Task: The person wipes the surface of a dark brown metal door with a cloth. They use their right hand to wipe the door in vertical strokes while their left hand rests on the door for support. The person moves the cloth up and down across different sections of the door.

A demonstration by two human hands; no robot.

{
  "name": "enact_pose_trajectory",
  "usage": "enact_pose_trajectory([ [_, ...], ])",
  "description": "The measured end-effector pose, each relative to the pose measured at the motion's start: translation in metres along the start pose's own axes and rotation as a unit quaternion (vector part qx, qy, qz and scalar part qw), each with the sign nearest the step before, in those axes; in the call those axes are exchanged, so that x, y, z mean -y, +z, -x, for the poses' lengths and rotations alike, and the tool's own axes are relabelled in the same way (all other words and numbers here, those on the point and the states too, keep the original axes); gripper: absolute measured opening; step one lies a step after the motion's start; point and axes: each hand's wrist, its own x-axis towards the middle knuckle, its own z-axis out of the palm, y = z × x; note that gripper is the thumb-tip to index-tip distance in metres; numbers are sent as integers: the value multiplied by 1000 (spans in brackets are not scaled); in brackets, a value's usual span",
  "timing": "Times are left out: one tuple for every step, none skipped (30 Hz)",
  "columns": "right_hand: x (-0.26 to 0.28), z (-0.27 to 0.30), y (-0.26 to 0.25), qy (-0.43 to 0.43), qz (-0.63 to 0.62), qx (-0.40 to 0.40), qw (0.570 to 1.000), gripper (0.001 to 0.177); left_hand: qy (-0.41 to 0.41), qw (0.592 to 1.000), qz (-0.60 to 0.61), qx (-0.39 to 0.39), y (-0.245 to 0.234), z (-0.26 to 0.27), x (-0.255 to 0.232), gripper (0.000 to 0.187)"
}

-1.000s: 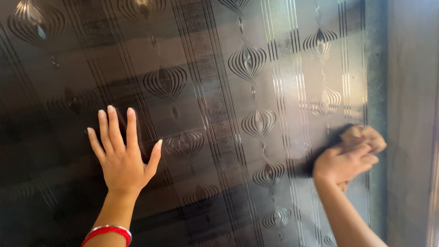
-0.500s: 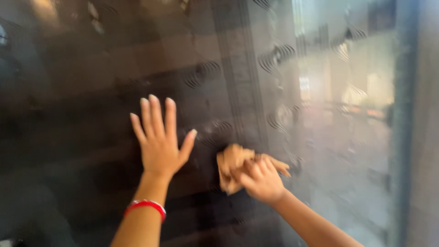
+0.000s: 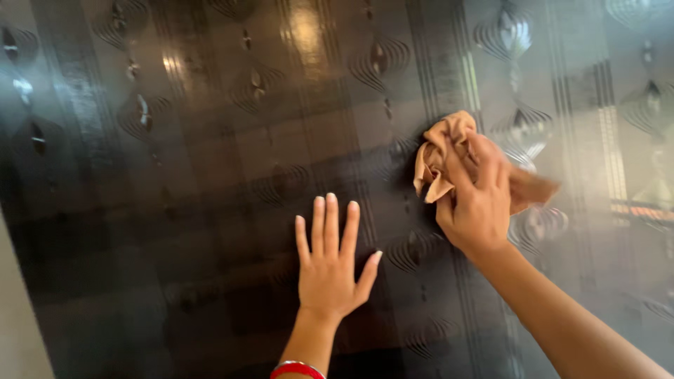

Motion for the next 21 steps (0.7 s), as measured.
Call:
enact_pose_trajectory([
  [8, -3, 3, -13, -25, 16, 999, 62, -3, 1000, 13, 3, -1, 0, 1, 75],
  [14, -5, 5, -26, -50, 33, 998, 63, -7, 1000, 26, 6, -2, 0, 2, 73],
  [19, -3, 5, -36, -55, 48, 997, 62, -10, 999, 39, 10, -3, 0, 3, 71],
  [24, 0, 4, -46, -63, 60, 995, 61, -24, 997, 66, 6, -5, 1, 4, 67],
  [29, 4, 4, -57, -71, 72, 993, 61, -38, 995, 94, 2, -7, 1, 3, 63],
  [34, 10, 4, -73, -42, 80, 993, 62, -48, 991, 124, -5, -7, -3, 4, 59],
  [39, 18, 6, -88, -12, 87, 992, 64, -56, 989, 136, -24, -7, -8, 6, 58],
  [42, 28, 9, -112, -16, 85, 990, 62, -64, 986, 148, -41, -8, -12, 9, 57],
  [43, 40, 14, -136, -19, 82, 987, 60, -71, 983, 160, -58, -9, -17, 15, 56],
  [45, 55, 20, -178, 7, 44, 983, 57, -72, 986, 136, -71, -11, -24, 22, 56],
  [46, 70, 29, -205, 15, 20, 978, 53, -73, 988, 111, -84, -14, -32, 29, 56],
  [51, 87, 41, -229, 28, -6, 973, 49, -73, 989, 88, -97, -15, -41, 36, 56],
  [58, 104, 56, -248, 47, -32, 967, 46, -72, 989, 68, -109, -18, -50, 46, 56],
  [74, 116, 79, -268, 80, -65, 958, 43, -74, 988, 49, -122, -20, -59, 57, 56],
  [90, 121, 103, -283, 133, -109, 944, 39, -76, 987, 30, -136, -23, -68, 68, 56],
  [97, 121, 112, -291, 159, -126, 935, 36, -62, 990, 13, -127, -27, -76, 80, 57],
  [97, 117, 110, -297, 152, -116, 935, 34, -48, 992, -4, -119, -32, -83, 93, 57],
  [91, 117, 87, -234, 22, -28, 972, 40, -35, 993, -18, -108, -35, -88, 103, 58],
  [85, 102, 75, -254, 1, -3, 967, 44, -34, 993, -27, -106, -36, -92, 112, 58],
  [78, 79, 67, -271, -17, 23, 962, 49, -31, 993, -35, -104, -37, -97, 120, 58],
  [71, 52, 62, -287, -36, 48, 956, 54, -28, 994, -43, -101, -38, -100, 126, 58],
])
